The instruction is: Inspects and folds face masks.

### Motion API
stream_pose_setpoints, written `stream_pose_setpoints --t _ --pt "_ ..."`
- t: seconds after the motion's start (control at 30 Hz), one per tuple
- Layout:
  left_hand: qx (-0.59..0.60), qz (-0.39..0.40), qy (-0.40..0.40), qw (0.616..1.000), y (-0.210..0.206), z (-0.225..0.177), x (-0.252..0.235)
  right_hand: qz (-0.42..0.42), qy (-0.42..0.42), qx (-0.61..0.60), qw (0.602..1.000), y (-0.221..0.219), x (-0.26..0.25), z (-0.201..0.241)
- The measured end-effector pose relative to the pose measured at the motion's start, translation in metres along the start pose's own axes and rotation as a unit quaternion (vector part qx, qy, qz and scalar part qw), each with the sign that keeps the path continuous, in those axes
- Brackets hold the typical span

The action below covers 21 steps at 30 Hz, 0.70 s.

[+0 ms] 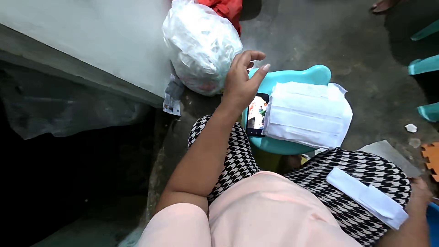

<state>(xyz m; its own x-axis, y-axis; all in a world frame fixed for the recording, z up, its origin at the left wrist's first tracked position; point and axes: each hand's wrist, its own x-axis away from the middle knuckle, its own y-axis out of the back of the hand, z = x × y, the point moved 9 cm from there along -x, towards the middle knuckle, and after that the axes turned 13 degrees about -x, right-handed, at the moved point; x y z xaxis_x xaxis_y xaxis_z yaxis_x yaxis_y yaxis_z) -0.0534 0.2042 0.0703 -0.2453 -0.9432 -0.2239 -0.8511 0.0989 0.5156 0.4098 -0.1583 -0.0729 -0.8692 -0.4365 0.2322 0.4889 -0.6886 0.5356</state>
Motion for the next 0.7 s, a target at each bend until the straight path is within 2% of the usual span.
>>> stream_pose_setpoints --t 0.2,0.3,0.47,0.57,0.67,0.7 --pt "0.03 -0.006 -0.003 1.0 0.021 -0.001 0.009 -0.014 0.0 0.055 0.998 0.002 0.009 0.008" --pt "0.037 -0.018 -0.009 0.999 0.03 -0.001 0.011 -0.001 0.033 0.088 0.996 0.003 -0.005 0.001" --pt "0.049 -0.024 -0.009 0.998 0.037 0.0 0.014 0.021 0.042 0.114 0.992 -0.007 -0.01 0.007" --pt "0.044 -0.021 -0.01 0.999 0.035 0.0 0.014 0.024 0.07 0.078 0.994 -0.007 -0.012 0.002" --pt "0.038 -0.015 -0.01 0.999 0.031 0.0 0.014 0.026 0.049 -0.002 0.998 -0.012 0.0 0.005" --pt "0.038 -0.013 -0.009 0.999 0.03 0.0 0.014 0.047 0.084 -0.026 0.995 -0.012 0.001 0.005"
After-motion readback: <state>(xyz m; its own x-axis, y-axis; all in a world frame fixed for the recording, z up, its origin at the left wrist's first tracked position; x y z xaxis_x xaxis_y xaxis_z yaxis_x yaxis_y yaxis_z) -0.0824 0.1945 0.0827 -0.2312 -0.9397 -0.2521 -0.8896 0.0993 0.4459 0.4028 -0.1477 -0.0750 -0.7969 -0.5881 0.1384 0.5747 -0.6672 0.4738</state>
